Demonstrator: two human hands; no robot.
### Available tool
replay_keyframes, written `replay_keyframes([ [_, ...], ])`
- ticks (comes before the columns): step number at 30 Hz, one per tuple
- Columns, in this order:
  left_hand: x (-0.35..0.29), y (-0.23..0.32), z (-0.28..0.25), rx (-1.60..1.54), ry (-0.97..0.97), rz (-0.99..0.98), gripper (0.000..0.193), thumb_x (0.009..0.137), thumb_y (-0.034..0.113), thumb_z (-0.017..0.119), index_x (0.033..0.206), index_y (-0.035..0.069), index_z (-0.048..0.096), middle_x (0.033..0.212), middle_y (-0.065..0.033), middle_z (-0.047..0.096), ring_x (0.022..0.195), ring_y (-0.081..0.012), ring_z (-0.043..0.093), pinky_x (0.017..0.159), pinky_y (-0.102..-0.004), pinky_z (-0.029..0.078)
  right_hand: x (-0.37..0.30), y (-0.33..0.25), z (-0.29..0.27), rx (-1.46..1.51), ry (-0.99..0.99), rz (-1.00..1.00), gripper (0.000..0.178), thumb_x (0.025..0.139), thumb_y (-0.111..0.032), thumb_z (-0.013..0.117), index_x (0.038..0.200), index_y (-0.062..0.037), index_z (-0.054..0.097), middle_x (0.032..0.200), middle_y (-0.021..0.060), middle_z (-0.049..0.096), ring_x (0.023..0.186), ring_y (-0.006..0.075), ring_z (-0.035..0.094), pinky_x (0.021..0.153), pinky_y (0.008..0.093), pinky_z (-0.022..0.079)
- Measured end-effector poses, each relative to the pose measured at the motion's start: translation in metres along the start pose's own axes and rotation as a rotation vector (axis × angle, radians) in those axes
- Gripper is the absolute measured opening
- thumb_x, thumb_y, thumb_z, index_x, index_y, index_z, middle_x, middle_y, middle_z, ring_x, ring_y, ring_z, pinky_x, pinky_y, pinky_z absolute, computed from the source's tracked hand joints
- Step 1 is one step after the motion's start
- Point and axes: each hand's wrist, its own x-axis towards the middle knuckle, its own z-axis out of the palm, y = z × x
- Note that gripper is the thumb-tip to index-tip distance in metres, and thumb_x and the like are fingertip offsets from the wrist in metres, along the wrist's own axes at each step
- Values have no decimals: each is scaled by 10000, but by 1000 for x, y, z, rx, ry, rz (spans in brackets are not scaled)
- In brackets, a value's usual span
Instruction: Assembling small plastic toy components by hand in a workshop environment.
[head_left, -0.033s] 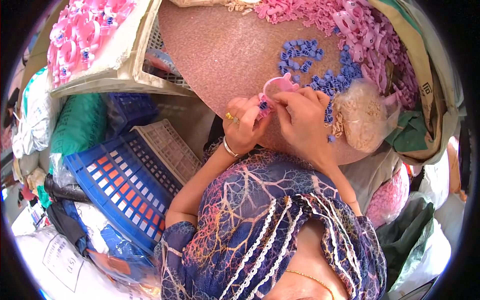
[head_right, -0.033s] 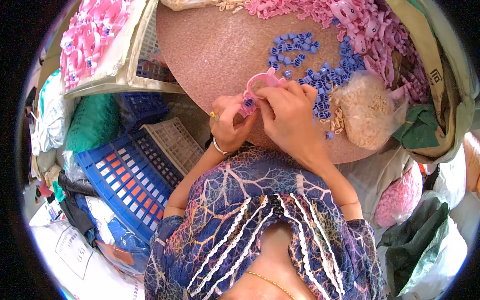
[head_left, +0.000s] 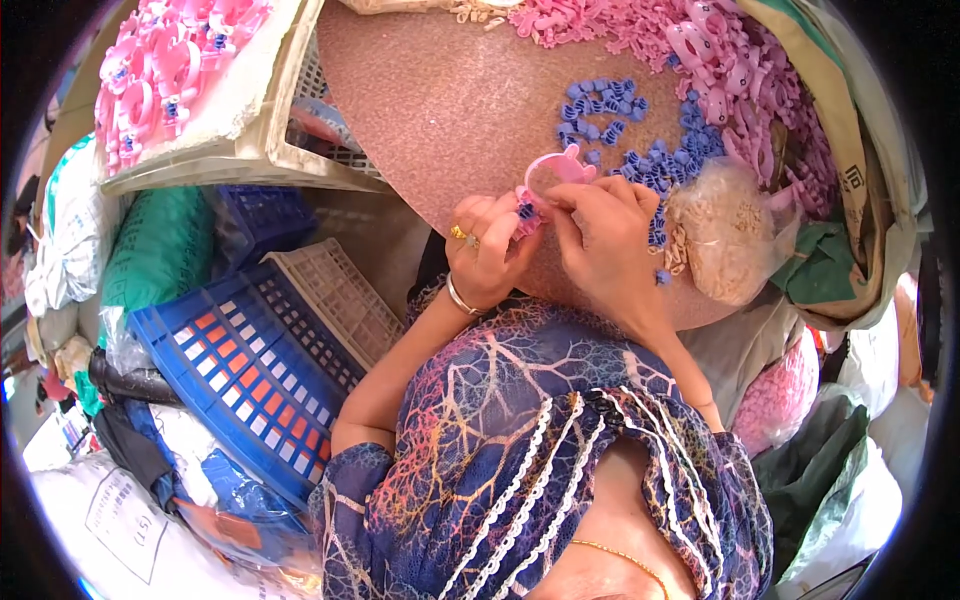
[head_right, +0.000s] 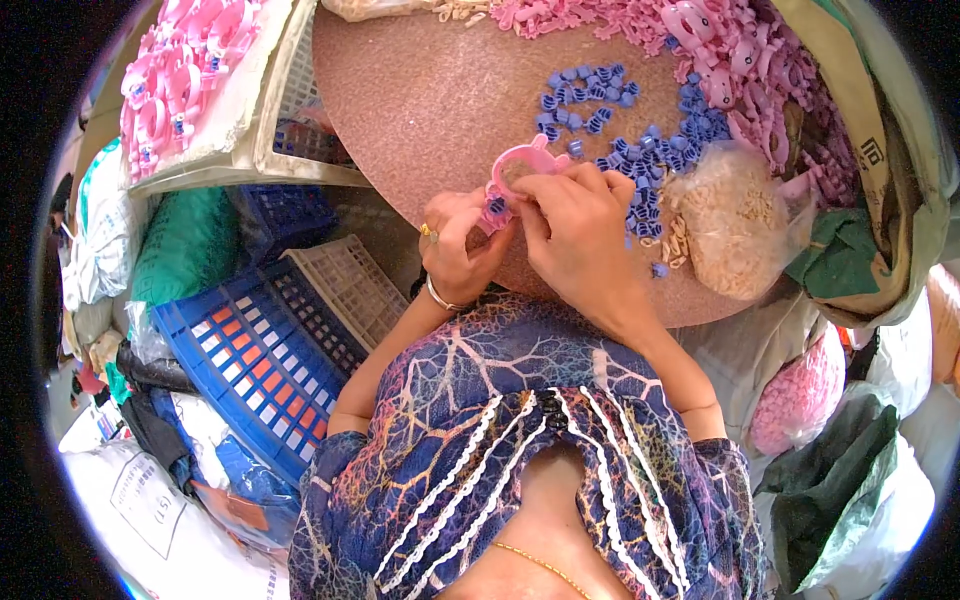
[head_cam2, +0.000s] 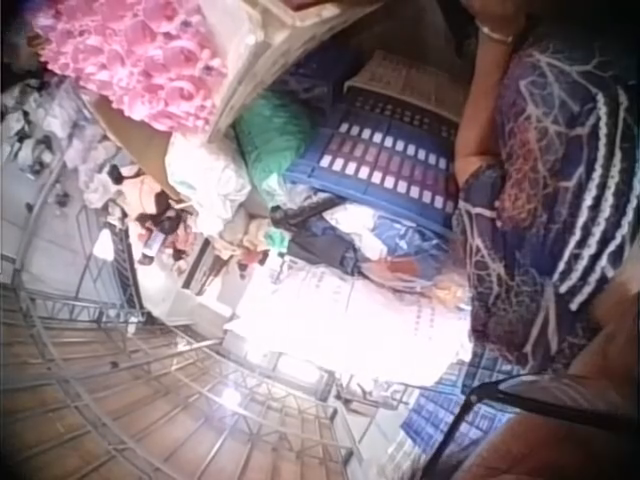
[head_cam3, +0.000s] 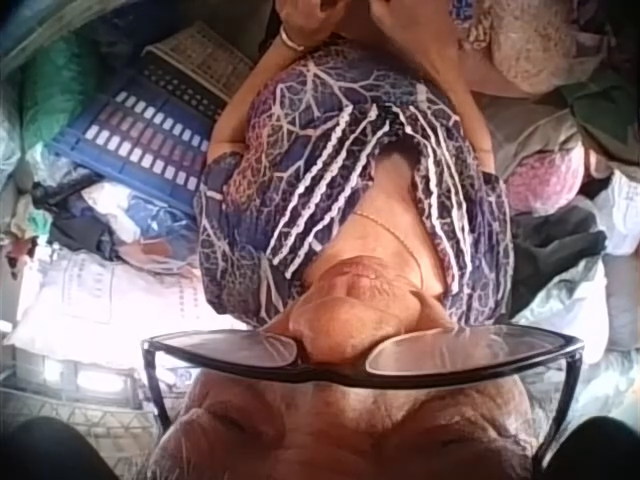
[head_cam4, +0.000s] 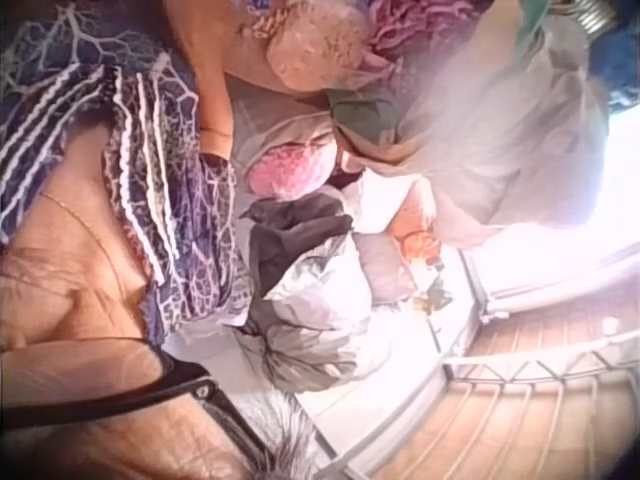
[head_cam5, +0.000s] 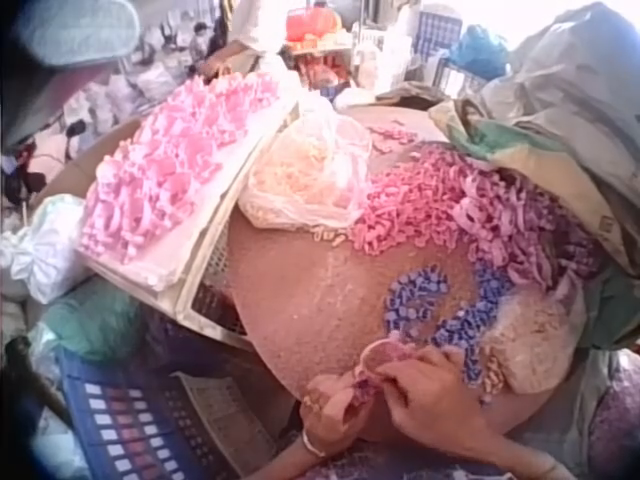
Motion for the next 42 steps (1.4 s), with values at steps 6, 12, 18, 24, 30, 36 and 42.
replay_keyframes([
  [6,2,0,-1,44,22,36,471,714,41,837,1075,18,535,1074,-172,687,844,-292,630,776,-421,516,-3,0,3,77,-23,33,191,752,-75,759,933,-117,714,813,4,688,835,188,615,832,368,353],
  [12,0,2,-2,47,29,35,467,722,42,837,1070,22,526,1054,-174,696,827,-280,634,769,-410,518,-2,3,8,182,25,-15,208,743,-54,763,938,-104,710,791,13,693,777,189,621,819,360,353],
  [18,0,1,-4,123,3,163,304,804,48,751,1031,26,551,1036,-178,693,832,-257,632,768,-386,521,-5,-2,7,111,-26,124,282,754,-41,772,1022,-60,687,795,50,710,721,201,636,779,342,411],
  [24,3,-1,-5,170,6,194,186,842,43,677,1000,38,579,1033,-184,690,834,-243,630,749,-363,524,-1,1,17,661,-46,556,357,761,4,765,1090,-3,625,834,146,712,711,190,694,641,291,530],
  [30,3,0,-6,104,-11,132,317,766,45,767,1030,8,597,1005,-178,679,824,-295,626,758,-423,511,0,8,20,435,-28,417,345,756,-72,805,1048,-17,630,844,76,663,687,143,594,626,283,477],
  [36,4,12,0,162,-83,-216,507,634,118,885,1042,45,591,847,-148,642,780,-365,609,697,-456,473,73,37,-9,306,174,133,50,839,1,700,887,-16,698,833,91,654,724,171,627,628,275,481],
  [42,9,17,-1,224,-86,-189,451,666,122,852,1022,46,586,833,-95,665,785,-297,603,781,-417,466,138,66,51,-20,122,-182,141,817,-52,599,915,-50,700,906,136,651,902,312,641,816,392,504],
])
